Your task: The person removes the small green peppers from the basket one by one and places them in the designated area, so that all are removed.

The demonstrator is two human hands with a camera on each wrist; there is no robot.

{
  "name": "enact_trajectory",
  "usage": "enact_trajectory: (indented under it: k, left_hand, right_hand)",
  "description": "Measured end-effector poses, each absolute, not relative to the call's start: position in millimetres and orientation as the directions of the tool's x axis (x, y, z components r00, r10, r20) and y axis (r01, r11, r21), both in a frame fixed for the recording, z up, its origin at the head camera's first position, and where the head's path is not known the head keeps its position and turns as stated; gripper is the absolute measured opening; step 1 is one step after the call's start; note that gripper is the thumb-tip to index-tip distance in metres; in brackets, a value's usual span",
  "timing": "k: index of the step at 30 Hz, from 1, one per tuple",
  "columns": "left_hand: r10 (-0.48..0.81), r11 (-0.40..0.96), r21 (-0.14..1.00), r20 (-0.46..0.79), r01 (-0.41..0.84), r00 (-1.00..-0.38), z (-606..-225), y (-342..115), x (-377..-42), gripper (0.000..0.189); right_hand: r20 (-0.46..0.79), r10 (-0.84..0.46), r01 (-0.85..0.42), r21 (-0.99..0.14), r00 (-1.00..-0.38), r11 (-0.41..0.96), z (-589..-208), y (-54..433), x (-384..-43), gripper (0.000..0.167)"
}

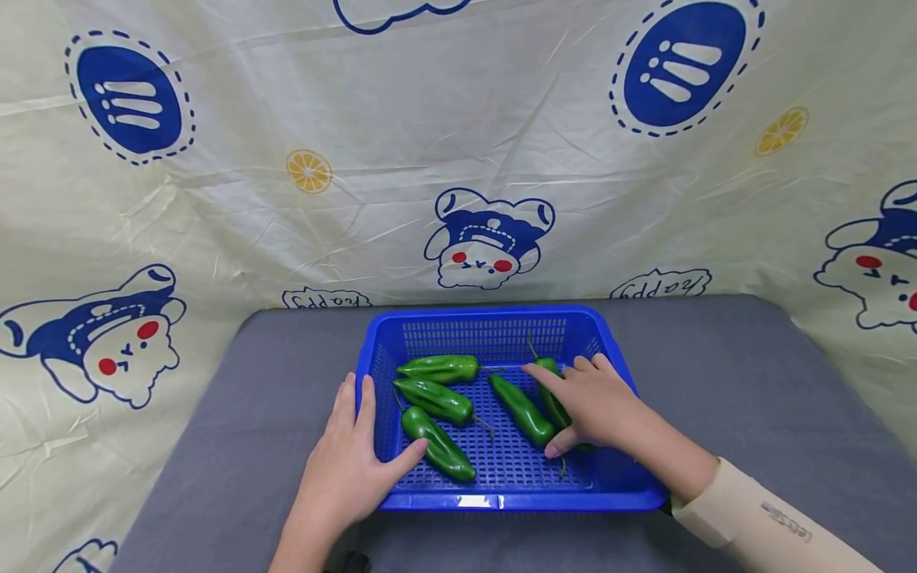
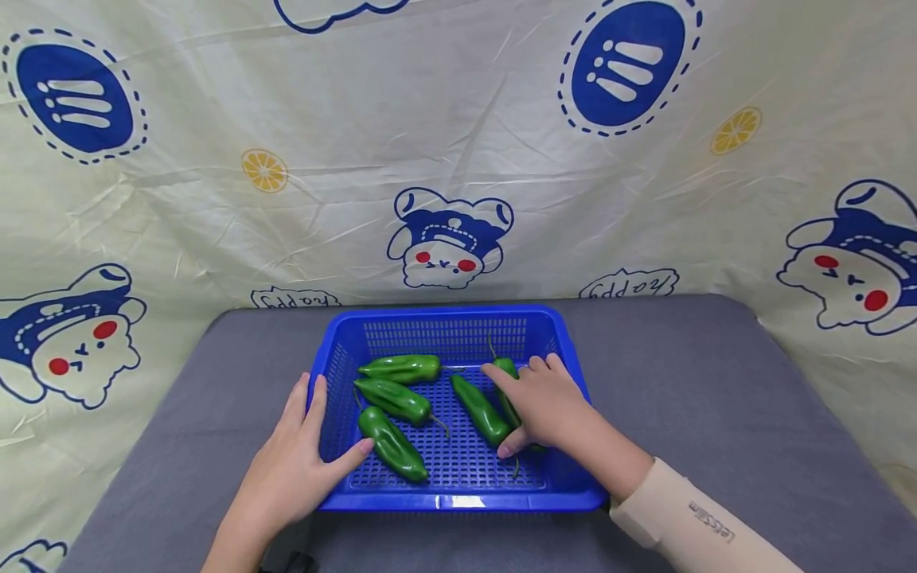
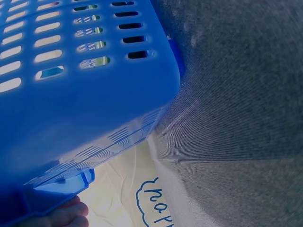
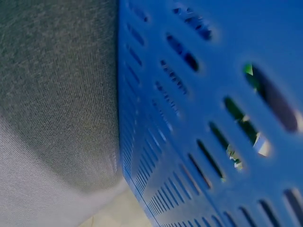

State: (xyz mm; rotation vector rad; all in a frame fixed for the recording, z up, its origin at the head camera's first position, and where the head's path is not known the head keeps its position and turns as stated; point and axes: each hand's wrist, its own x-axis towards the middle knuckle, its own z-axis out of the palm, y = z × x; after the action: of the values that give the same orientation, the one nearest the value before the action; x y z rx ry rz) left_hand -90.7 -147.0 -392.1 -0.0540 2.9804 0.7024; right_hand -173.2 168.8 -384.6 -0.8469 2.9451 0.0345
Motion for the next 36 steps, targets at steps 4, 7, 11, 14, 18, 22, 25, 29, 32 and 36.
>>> enact_trajectory:
  k: [4, 7, 11, 14, 18, 22, 25, 29, 32, 36]
  left_hand:
    - [-0.02, 0.894, 0.444, -0.091, -0.059, -0.996, -392, -146, -91, 0.115]
    - [-0.023, 0.894, 0.445, -0.093, -0.062, -0.995, -392, -146, -91, 0.115]
    - [-0.02, 0.894, 0.444, -0.094, -0.06, -0.995, -392, -146, -91, 0.115]
    - [-0.016, 0.895, 0.442, -0.095, -0.057, -0.995, -392, -147, -91, 0.115]
    - [-0.015, 0.895, 0.442, -0.095, -0.055, -0.995, -392, -147, -91, 0.115]
    - [-0.016, 0.894, 0.444, -0.097, -0.058, -0.995, -391, -147, -91, 0.115]
    - [-0.018, 0.894, 0.444, -0.1, -0.061, -0.995, -391, -148, -91, 0.115]
    - [-0.019, 0.895, 0.442, -0.102, -0.062, -0.995, -390, -147, -91, 0.115]
    - [-0.018, 0.893, 0.445, -0.101, -0.061, -0.995, -390, -147, -90, 0.115]
    - [-0.014, 0.893, 0.447, -0.098, -0.056, -0.995, -390, -146, -90, 0.115]
  right_hand:
    - [-0.076, -0.525, -0.525, -0.027, -0.848, 0.851, -383, 170, -172, 0.112]
    - [-0.074, -0.527, -0.525, -0.045, -0.846, 0.85, -383, 171, -172, 0.112]
    - [-0.073, -0.529, -0.523, -0.085, -0.845, 0.848, -383, 173, -170, 0.112]
    - [-0.066, -0.526, -0.516, -0.125, -0.848, 0.847, -382, 174, -169, 0.113]
    - [-0.056, -0.512, -0.498, -0.166, -0.857, 0.851, -379, 178, -167, 0.114]
    - [-0.049, -0.499, -0.48, -0.202, -0.865, 0.853, -376, 182, -168, 0.114]
    - [-0.039, -0.492, -0.47, -0.236, -0.87, 0.85, -375, 184, -169, 0.114]
    - [-0.037, -0.487, -0.456, -0.296, -0.873, 0.839, -373, 188, -170, 0.114]
    - [-0.044, -0.483, -0.441, -0.341, -0.875, 0.83, -371, 190, -169, 0.115]
    - [-0.038, -0.474, -0.422, -0.397, -0.88, 0.815, -367, 197, -166, 0.113]
